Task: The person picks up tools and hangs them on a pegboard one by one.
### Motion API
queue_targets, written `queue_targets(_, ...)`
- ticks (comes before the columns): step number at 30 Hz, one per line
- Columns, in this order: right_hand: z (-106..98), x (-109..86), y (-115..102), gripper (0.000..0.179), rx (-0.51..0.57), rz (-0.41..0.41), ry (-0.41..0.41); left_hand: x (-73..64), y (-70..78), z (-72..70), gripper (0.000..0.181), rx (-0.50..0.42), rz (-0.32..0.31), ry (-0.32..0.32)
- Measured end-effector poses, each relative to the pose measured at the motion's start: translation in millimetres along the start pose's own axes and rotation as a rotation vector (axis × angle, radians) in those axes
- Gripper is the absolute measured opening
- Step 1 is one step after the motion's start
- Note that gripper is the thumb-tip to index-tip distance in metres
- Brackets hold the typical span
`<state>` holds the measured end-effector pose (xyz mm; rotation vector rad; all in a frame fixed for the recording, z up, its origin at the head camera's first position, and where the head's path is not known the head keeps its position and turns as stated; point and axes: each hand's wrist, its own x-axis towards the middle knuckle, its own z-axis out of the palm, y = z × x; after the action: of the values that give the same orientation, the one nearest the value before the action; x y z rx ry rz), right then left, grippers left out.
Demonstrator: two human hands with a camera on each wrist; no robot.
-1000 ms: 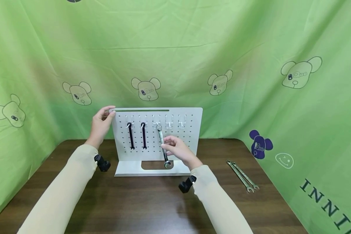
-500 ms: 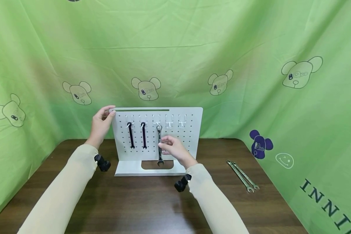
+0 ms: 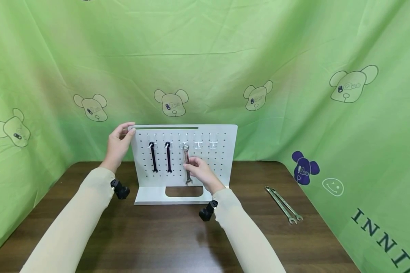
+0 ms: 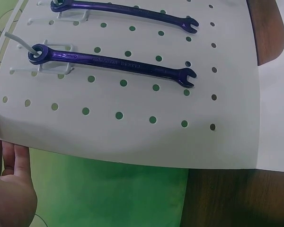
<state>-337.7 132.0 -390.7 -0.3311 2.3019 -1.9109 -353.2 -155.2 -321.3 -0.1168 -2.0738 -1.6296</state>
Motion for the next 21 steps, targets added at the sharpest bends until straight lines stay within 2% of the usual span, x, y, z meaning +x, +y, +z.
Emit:
queue_targets(7, 0.5, 0.6, 2.2, 0.033, 0.001, -0.008, 0.01, 0.4, 0.8, -0.1, 0.029, -0.001, -0.002, -0.003)
queue_targets(21, -12.8, -5.1, 11.2, 0.04, -0.022, -0.011, -0.017, 0.3, 1.4, 0.0, 0.029, -0.009, 0.003, -0.001)
